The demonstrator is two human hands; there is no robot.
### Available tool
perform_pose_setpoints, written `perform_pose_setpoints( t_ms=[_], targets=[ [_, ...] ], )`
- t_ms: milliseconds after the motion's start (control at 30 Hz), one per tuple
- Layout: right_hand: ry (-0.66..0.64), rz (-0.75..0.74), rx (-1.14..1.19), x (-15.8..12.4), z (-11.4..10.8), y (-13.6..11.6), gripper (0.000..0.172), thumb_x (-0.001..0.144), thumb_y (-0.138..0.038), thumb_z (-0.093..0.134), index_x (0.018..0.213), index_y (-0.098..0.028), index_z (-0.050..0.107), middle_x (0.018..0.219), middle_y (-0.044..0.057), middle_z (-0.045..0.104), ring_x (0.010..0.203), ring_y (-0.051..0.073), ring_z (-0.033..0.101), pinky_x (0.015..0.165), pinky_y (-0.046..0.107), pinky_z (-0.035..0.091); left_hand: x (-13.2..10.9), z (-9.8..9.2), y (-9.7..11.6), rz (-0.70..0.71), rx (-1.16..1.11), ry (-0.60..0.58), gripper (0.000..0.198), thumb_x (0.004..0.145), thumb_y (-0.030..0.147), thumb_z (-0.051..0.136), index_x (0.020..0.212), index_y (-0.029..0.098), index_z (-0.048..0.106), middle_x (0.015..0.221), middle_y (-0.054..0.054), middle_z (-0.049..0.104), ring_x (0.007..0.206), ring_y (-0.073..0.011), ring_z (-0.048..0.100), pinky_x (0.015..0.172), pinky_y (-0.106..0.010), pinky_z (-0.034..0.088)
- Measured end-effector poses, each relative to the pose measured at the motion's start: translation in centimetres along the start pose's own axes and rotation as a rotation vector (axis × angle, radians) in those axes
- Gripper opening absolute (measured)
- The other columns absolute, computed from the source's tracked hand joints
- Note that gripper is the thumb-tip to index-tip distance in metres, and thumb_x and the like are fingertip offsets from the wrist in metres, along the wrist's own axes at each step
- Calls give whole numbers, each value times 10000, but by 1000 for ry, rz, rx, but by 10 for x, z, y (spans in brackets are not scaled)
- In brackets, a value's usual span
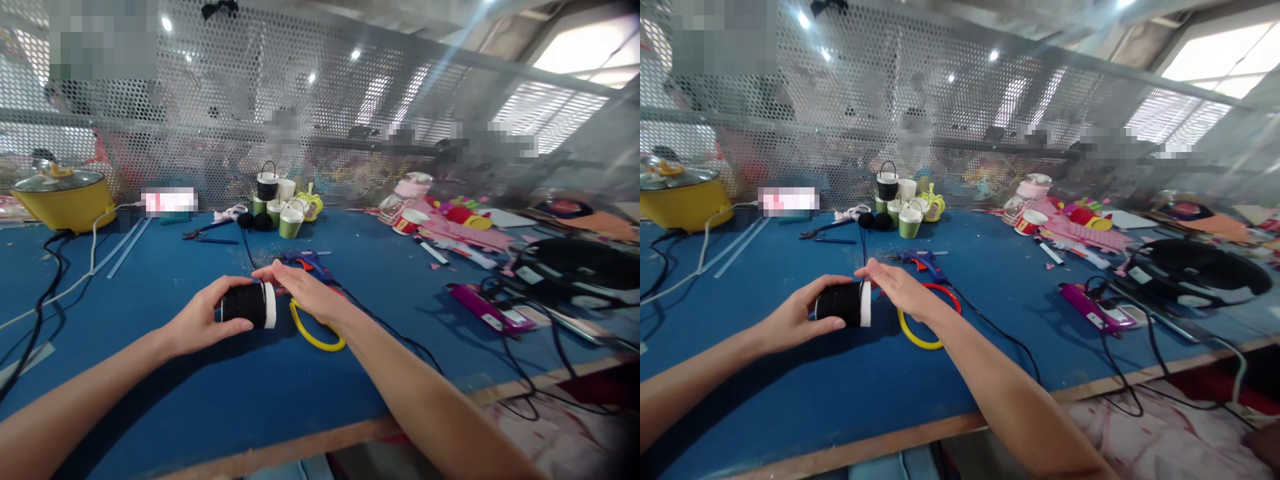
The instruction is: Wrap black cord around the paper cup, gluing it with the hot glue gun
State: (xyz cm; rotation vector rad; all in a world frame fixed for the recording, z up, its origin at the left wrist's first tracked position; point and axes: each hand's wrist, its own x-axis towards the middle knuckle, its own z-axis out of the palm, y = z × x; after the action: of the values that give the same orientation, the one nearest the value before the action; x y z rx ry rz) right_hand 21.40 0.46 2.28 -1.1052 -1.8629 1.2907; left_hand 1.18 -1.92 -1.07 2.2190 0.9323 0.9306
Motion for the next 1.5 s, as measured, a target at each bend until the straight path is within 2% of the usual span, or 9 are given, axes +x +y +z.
perform_pose_setpoints(
  t_ms=[300,500,700,833,933,1067,1233,1367,1500],
  targets=[
    [-46,-26,79,20,7,-23,500,847,-533,332,865,-126,621,902,87,634,858,148,564,760,290,418,-4,-1,1,114,85,-95,607,775,340,580,1293,242,279,1269,-100,457,1120,-242,468,912,-361,403],
    [-112,94,-105,37,8,-17,485,874,-497,295,889,-114,592,805,87,642,681,116,588,593,228,450,-2,-2,3,92,148,-91,469,761,356,590,1172,195,433,1084,-80,553,996,-220,530,836,-326,440],
    [353,182,-598,30,-57,-11,378,908,-348,269,905,-125,573,815,96,647,617,108,596,528,210,446,-2,-2,0,29,113,-45,453,761,347,589,1160,210,424,1087,-66,535,958,-202,536,820,-322,442],
    [414,304,-785,23,-82,12,96,703,-154,579,607,-143,574,654,81,624,722,204,602,620,277,434,-2,-1,-4,-6,94,-6,448,745,316,606,1142,218,423,1081,-58,520,960,-199,532,827,-332,445],
    [403,374,-836,25,-79,35,104,575,-56,628,562,-142,570,636,81,617,760,243,600,650,303,431,-1,-1,-5,13,117,11,445,735,280,613,1132,223,419,1100,-62,505,1008,-210,508,860,-353,432],
    [461,383,-818,27,-74,46,156,607,-86,605,756,-130,591,795,110,635,835,248,592,680,309,437,0,-2,-3,39,139,11,455,733,254,612,1142,231,415,1156,-84,475,1086,-239,459,912,-399,398],
    [471,286,-689,4,-76,18,289,723,-190,544,1003,-145,489,886,79,632,728,158,612,607,251,464,1,-5,-6,47,131,43,452,738,244,616,1146,231,420,1159,-87,462,1091,-233,453,923,-395,387],
    [234,154,-382,-22,-60,-11,197,756,-335,535,799,-143,521,590,9,588,553,126,590,572,245,474,1,-8,-11,49,122,58,458,749,275,613,1159,232,412,1145,-82,474,1078,-226,463,920,-385,386],
    [218,95,-313,-35,-36,-26,203,720,-330,569,783,-136,567,628,16,599,515,111,570,501,229,473,2,-9,-13,7,97,50,469,748,319,611,1166,231,417,1123,-80,506,1034,-229,497,881,-377,413]
  ],
)
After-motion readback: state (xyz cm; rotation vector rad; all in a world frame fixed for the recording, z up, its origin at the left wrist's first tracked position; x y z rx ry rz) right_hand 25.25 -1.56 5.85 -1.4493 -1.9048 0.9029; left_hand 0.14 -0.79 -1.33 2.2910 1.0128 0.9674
